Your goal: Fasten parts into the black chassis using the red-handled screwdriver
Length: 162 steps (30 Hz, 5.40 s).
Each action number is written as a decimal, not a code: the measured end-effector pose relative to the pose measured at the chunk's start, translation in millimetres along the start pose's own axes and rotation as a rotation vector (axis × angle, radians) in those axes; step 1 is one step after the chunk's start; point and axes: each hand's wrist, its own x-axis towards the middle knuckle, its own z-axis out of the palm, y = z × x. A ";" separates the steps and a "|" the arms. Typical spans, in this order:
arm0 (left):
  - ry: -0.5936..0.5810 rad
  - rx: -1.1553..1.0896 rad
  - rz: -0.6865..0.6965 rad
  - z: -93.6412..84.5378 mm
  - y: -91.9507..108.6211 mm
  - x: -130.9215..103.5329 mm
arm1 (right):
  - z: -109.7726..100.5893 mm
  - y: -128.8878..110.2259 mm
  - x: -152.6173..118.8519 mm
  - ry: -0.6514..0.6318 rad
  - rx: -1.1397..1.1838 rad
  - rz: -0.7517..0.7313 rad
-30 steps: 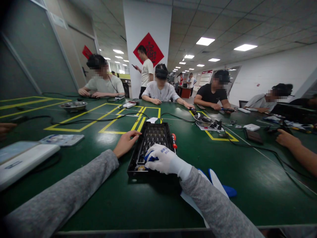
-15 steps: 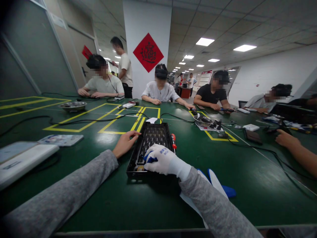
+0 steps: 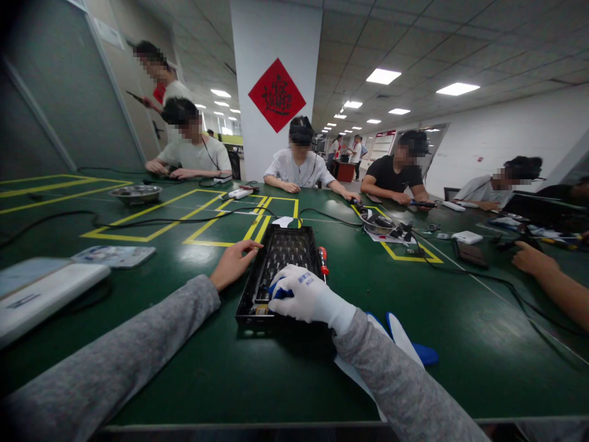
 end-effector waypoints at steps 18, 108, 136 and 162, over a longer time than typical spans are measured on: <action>0.002 0.012 0.003 -0.6 0.8 -0.5 | 1.3 0.5 -0.1 0.025 -0.024 -0.060; -0.125 0.190 0.304 -9.8 38.2 -14.7 | 21.1 35.8 49.6 0.619 0.540 0.369; -0.088 0.106 -0.099 5.7 9.0 -7.0 | 11.0 6.7 40.2 -0.110 0.236 0.297; -0.106 -0.001 -0.069 6.7 5.6 -3.6 | 10.3 8.9 42.8 -0.327 -0.004 -0.006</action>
